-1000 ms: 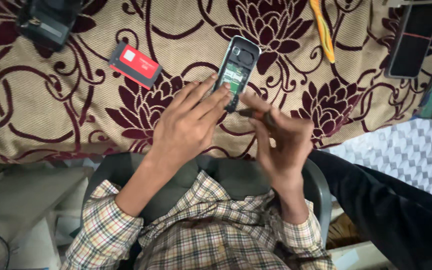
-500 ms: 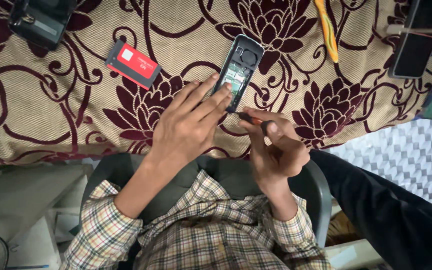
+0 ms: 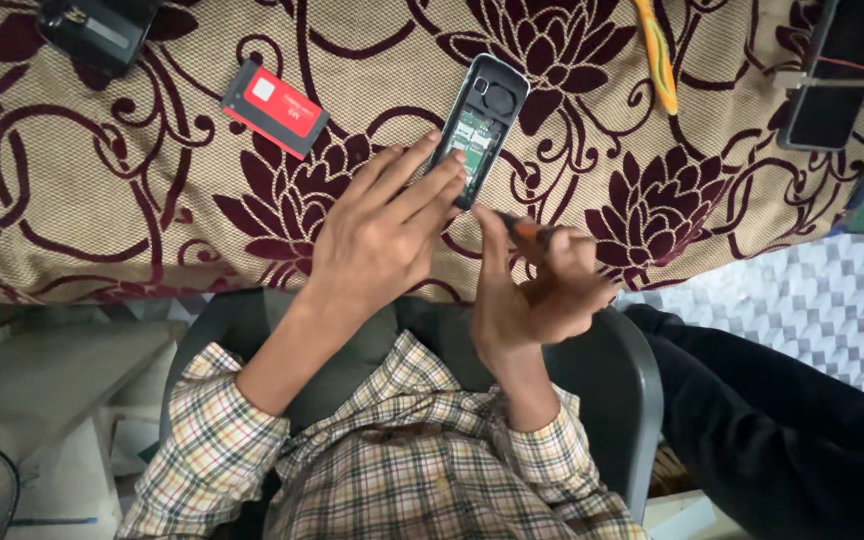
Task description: The person removes the back cover of a mobile phone, then uses a screwdriver to unscrew and remove the battery. They continue to unscrew internal components and manipulate the phone's interior.
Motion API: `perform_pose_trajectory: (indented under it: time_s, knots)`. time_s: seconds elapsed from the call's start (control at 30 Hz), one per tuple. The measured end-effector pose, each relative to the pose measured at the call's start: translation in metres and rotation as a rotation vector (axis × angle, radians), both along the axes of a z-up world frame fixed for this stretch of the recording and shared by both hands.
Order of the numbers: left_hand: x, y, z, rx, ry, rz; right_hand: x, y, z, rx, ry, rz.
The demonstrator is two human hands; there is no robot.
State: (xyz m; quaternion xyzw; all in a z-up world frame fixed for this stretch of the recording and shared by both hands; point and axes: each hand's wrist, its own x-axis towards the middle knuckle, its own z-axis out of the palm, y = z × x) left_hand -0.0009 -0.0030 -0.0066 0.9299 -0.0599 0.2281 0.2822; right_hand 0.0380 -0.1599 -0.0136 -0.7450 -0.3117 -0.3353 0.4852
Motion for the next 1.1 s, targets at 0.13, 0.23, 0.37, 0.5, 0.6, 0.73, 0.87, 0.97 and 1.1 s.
perform_pose_trajectory:
  time_s: [0.13,0.23,0.37,0.5,0.6,0.73,0.87,0.97,1.1]
  knots:
    - [-0.003,0.0,0.001,-0.032,-0.006,0.006,-0.007,-0.001,0.008,0.043,0.359,-0.017]
    - [-0.002,0.002,0.002,-0.062,-0.016,-0.008,-0.01,-0.007,0.027,-0.032,0.398,0.23]
    - [-0.004,0.0,-0.001,-0.089,-0.019,0.004,-0.007,-0.007,0.035,-0.147,0.324,0.262]
    - [-0.001,-0.001,0.0,-0.087,-0.02,0.008,-0.001,-0.002,0.032,-0.213,0.142,0.135]
    - [-0.002,-0.001,0.001,-0.065,-0.015,0.008,-0.002,-0.003,0.03,-0.115,0.192,0.139]
    - [-0.002,-0.003,0.0,-0.058,-0.004,0.027,-0.008,0.003,0.024,-0.07,0.186,0.108]
    - [-0.003,-0.004,0.0,-0.053,-0.011,0.035,-0.013,0.011,0.016,-0.09,0.09,-0.006]
    - [-0.004,-0.006,-0.003,-0.062,-0.022,0.049,-0.004,0.006,0.01,-0.081,-0.041,-0.057]
    - [-0.002,-0.005,-0.004,-0.055,-0.047,0.048,-0.003,0.005,0.012,0.103,0.343,-0.078]
